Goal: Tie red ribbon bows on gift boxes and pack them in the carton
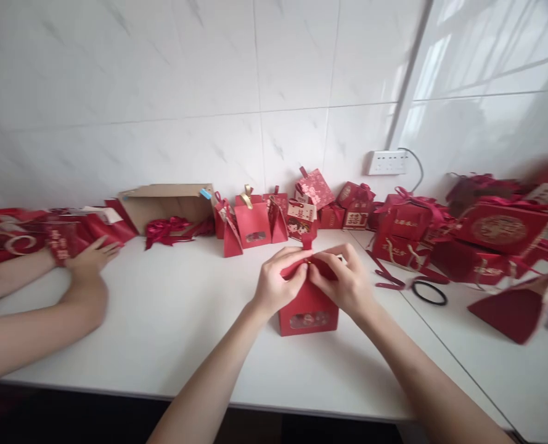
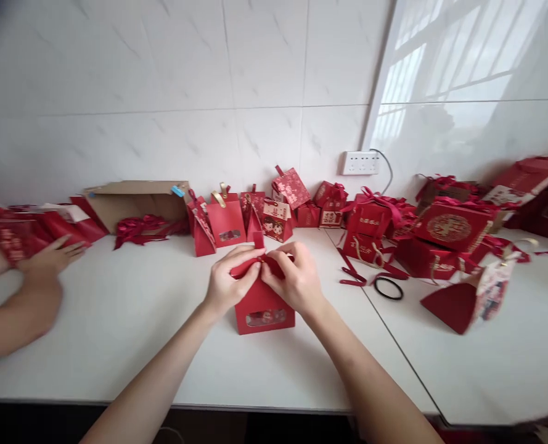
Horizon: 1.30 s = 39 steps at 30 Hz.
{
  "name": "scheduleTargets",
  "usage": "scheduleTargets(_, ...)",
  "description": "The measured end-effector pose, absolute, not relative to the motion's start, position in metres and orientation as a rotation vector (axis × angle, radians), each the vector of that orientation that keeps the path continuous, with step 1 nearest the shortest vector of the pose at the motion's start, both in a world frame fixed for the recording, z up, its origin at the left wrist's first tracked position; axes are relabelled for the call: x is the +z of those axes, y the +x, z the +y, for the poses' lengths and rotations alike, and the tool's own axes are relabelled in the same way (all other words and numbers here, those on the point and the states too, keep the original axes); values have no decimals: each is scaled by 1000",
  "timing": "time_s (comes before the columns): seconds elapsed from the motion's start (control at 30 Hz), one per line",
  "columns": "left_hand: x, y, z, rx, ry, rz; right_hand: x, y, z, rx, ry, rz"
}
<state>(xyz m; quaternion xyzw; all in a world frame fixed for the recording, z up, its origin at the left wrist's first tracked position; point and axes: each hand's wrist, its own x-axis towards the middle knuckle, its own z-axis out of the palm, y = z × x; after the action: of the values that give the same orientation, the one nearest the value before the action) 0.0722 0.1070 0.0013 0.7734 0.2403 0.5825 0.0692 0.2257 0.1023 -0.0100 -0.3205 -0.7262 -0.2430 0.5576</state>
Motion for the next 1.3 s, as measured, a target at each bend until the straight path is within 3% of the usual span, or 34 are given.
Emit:
scheduleTargets(0.33, -1, 73, 107, 1739, 2270, 676, -9, 230, 98, -713, -782, -1770)
scheduleTargets(1.03, 2, 71, 109, 1648, 2176, 780, -6, 225, 98, 315, -769, -1670)
scheduleTargets(1.3, 1, 69, 109, 1594, 2051, 825, -5, 226, 98, 357, -777, -1679)
